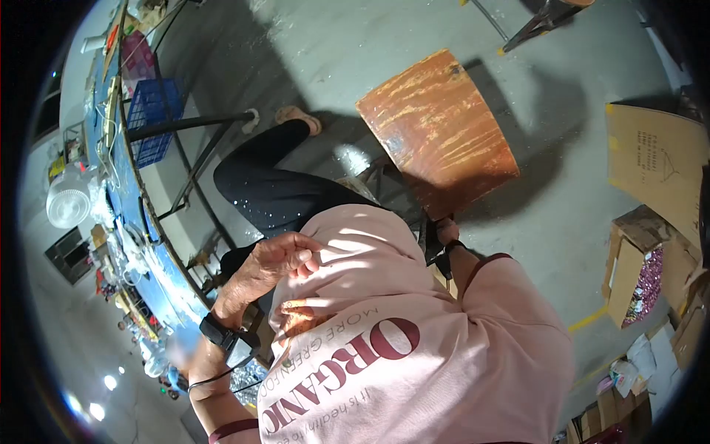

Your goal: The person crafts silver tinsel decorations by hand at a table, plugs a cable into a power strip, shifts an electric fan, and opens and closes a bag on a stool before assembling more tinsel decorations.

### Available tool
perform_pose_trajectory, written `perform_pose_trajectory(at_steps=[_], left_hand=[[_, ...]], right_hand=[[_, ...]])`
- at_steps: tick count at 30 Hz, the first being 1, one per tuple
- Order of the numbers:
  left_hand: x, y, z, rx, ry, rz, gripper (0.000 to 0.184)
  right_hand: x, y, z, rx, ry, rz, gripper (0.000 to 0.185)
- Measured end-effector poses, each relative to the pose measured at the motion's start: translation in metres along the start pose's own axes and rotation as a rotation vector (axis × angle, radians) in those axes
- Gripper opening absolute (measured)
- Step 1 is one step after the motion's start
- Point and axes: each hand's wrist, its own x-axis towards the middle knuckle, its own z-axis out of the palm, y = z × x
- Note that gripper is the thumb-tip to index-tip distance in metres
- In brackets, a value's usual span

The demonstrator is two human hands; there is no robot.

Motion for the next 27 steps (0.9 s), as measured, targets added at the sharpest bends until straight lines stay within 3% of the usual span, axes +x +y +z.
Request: perform_pose_trajectory(at_steps=[2,3,5,6,10,13,15,18,20,22,27], left_hand=[[0.000,-0.007,-0.007,-0.046,-0.043,0.022,0.032],[0.001,-0.012,-0.010,-0.089,-0.070,0.022,0.032],[-0.002,-0.019,-0.015,-0.070,-0.075,0.082,0.030],[-0.004,-0.021,-0.017,-0.063,-0.081,0.118,0.029],[0.001,-0.038,-0.033,-0.144,-0.152,0.186,0.029],[0.005,-0.034,-0.039,-0.103,-0.198,0.224,0.029],[0.008,-0.033,-0.042,-0.086,-0.230,0.266,0.028],[0.015,-0.026,-0.046,-0.064,-0.332,0.250,0.027],[0.019,-0.022,-0.047,-0.044,-0.374,0.280,0.027],[0.021,-0.022,-0.048,-0.022,-0.427,0.298,0.025],[0.026,-0.026,-0.052,-0.011,-0.458,0.294,0.026]], right_hand=[[0.008,0.026,-0.016,0.194,-0.158,-0.015,0.019],[0.004,0.026,-0.039,0.066,-0.072,-0.216,0.021],[0.007,0.030,-0.077,-0.108,-0.119,-0.598,0.020],[0.012,0.033,-0.081,0.304,-0.309,-0.188,0.019],[-0.013,0.003,-0.161,0.254,-0.222,-0.305,0.017],[-0.049,-0.039,-0.236,0.215,-0.332,-0.263,0.018],[-0.071,-0.073,-0.289,0.259,-0.399,-0.060,0.021],[-0.095,-0.107,-0.366,0.294,-0.546,0.037,0.020],[-0.119,-0.148,-0.414,0.155,-0.540,-0.002,0.019],[-0.138,-0.181,-0.447,0.207,-0.478,-0.066,0.018],[-0.157,-0.244,-0.462,0.067,-0.313,-0.212,0.016]])
